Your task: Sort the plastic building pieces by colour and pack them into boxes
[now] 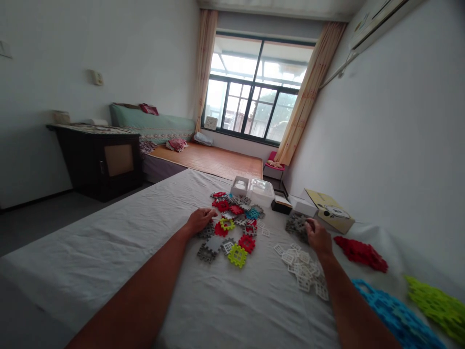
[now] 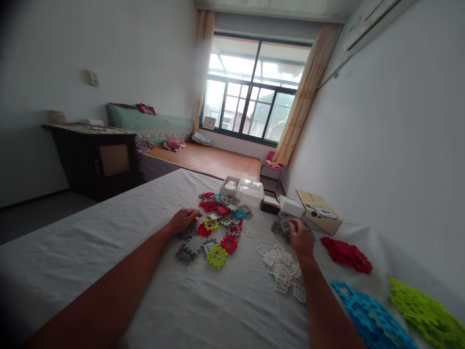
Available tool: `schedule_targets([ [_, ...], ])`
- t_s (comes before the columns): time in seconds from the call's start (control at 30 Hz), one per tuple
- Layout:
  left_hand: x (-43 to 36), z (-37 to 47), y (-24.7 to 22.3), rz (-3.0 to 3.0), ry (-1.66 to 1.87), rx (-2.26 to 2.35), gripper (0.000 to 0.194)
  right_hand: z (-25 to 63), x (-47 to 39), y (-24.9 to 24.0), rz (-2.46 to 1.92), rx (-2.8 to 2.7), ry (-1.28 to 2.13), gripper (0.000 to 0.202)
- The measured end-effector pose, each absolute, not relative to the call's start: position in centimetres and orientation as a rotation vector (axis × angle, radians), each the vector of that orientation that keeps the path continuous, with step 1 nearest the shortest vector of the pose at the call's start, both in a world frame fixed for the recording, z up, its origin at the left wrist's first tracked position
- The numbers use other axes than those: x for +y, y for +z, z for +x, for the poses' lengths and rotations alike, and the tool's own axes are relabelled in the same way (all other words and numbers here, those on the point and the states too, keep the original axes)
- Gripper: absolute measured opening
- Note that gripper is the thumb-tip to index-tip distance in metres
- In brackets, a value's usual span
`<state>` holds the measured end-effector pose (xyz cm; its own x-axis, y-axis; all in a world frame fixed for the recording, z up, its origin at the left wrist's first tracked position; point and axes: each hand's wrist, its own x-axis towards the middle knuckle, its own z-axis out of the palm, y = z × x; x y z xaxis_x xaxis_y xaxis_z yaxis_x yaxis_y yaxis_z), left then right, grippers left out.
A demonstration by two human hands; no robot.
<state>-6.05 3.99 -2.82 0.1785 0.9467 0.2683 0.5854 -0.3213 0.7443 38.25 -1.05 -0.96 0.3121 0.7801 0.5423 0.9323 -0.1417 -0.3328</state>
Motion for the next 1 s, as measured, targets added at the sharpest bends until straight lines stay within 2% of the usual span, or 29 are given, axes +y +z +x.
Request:
schedule_targets([
  [0.17,4.1,-6.0,-2.8,1.995,0.973,1.48,0.054,37.2,-0.6,-1.9,-1.795,-1.617,-0.55,0.039],
  [0.33,4.1,-6.0,-2.8,2.006,0.971,1.473,0.054,29.5,-1.1,-1.3,-1.634,-2.238,-0.184,0.034],
  [0.47,4.0,-6.1,-2.8,2.022,0.961,1.48,0.054,26.2,-1.7,-1.8,-1.632,-2.371,-0.115,0.024],
  [0.67,3.9,-6.2,-2.7,2.018,0.948,1.484,0.054,29.4,-2.2,0.0,-1.782,-2.242,-0.123,0.027],
  [0.83,3.9,-6.0,-2.6,2.033,0.916,1.484,0.054,34.6,-2.8,2.3,-1.735,-2.307,0.366,0.026],
  [1.0,4.1,-6.1,-2.8,2.046,0.896,1.499,0.053,32.0,-2.5,0.4,-1.668,-2.2,0.116,0.038],
])
